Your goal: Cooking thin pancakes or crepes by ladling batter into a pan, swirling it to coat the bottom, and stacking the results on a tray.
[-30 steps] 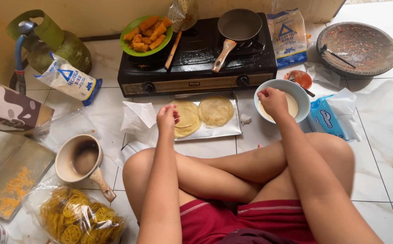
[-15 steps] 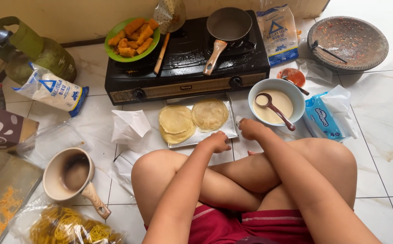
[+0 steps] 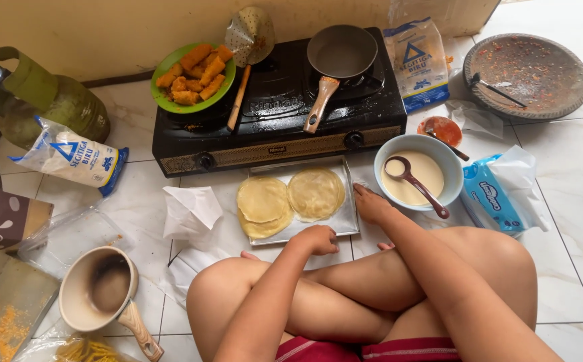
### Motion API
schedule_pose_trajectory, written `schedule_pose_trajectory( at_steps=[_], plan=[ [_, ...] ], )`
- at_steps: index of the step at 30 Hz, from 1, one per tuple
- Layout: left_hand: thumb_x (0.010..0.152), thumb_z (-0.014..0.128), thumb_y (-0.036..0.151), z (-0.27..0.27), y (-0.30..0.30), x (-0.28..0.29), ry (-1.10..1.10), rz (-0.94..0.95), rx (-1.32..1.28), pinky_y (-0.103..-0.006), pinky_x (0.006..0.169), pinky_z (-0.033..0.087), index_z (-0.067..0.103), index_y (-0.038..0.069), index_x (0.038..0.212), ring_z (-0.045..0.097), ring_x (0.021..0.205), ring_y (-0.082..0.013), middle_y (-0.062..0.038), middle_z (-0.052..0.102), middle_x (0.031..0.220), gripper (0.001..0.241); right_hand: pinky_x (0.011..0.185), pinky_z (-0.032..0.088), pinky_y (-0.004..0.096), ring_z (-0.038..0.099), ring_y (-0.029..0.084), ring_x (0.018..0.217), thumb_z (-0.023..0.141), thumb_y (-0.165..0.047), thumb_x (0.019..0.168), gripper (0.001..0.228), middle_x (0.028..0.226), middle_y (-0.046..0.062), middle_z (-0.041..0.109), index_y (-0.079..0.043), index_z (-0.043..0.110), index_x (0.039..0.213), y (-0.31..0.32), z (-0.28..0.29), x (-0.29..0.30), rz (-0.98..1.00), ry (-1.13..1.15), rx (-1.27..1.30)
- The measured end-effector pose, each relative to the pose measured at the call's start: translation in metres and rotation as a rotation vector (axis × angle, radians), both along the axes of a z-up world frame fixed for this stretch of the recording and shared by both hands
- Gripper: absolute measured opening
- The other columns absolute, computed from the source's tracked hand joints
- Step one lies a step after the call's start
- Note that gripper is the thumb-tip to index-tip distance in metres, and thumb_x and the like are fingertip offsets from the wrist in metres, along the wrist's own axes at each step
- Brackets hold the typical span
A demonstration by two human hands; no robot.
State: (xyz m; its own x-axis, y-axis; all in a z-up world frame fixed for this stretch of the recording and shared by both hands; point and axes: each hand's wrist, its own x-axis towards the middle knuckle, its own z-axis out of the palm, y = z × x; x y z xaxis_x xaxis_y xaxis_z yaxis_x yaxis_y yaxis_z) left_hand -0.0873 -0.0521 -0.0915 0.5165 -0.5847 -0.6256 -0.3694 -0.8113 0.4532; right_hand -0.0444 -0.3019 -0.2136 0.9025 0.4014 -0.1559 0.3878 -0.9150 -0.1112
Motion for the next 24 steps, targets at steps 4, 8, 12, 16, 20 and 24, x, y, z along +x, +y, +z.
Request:
schedule_pose_trajectory(
  at_steps=[4, 8, 12, 16, 20, 24],
  plan=[
    [0.084, 0.067, 0.037, -0.005, -0.002, 0.006, 0.055, 0.042, 0.000, -0.0517, 0.112, 0.047, 0.073, 0.008, 0.124, 0.059, 0.132, -0.0397, -0.010, 0.066, 0.141, 0.050, 0.127, 0.027, 0.037, 0.046, 0.031, 0.142, 0.052, 0.000, 0.080, 0.058, 0.139, 0.019, 0.060, 0.012, 0.055, 0.137, -0.023, -0.043, 0.033, 0.283, -0.277, -0.292],
    [0.084, 0.067, 0.039, 0.000, -0.006, 0.006, 0.079, 0.043, 0.029, -0.0498, 0.109, 0.050, 0.072, 0.008, 0.126, 0.062, 0.127, -0.0392, -0.015, 0.070, 0.133, 0.053, 0.123, 0.030, 0.051, 0.042, 0.049, 0.142, 0.045, 0.013, 0.077, 0.076, 0.146, 0.038, 0.045, 0.009, 0.025, 0.150, -0.002, -0.012, 0.038, -0.141, -0.032, 0.302],
    [0.079, 0.073, 0.040, 0.026, -0.010, 0.003, 0.106, 0.072, 0.067, -0.0507, 0.102, 0.053, 0.072, 0.004, 0.126, 0.067, 0.119, -0.0399, -0.020, 0.073, 0.121, 0.060, 0.123, 0.016, 0.065, 0.041, 0.056, 0.141, 0.045, 0.014, 0.078, 0.096, 0.149, 0.040, 0.041, -0.009, 0.004, 0.162, 0.015, 0.034, 0.034, -0.345, 0.179, 0.527],
    [0.079, 0.072, 0.042, 0.025, -0.013, 0.007, 0.111, 0.053, 0.079, -0.0511, 0.100, 0.055, 0.074, 0.004, 0.121, 0.069, 0.116, -0.0401, -0.021, 0.075, 0.116, 0.056, 0.122, 0.018, 0.065, 0.038, 0.055, 0.143, 0.043, 0.018, 0.078, 0.096, 0.151, 0.042, 0.038, -0.007, 0.002, 0.162, 0.019, 0.049, 0.037, -0.373, 0.194, 0.533],
    [0.079, 0.073, 0.041, 0.026, -0.013, 0.008, 0.129, 0.073, 0.052, -0.0529, 0.103, 0.052, 0.072, 0.004, 0.123, 0.068, 0.118, -0.0399, -0.022, 0.074, 0.117, 0.057, 0.121, 0.023, 0.065, 0.030, 0.060, 0.145, 0.041, 0.015, 0.076, 0.092, 0.154, 0.047, 0.025, 0.000, 0.007, 0.161, 0.020, 0.064, 0.033, -0.335, 0.234, 0.648],
    [0.078, 0.073, 0.044, -0.018, -0.016, 0.012, 0.075, 0.004, 0.011, -0.0638, 0.115, 0.035, 0.074, 0.008, 0.122, 0.065, 0.125, -0.0398, -0.017, 0.074, 0.123, 0.057, 0.115, 0.034, 0.064, 0.041, 0.063, 0.136, 0.041, 0.011, 0.083, 0.072, 0.149, 0.049, 0.034, 0.010, 0.031, 0.154, 0.015, 0.054, 0.035, -0.236, 0.046, 0.640]
  ],
)
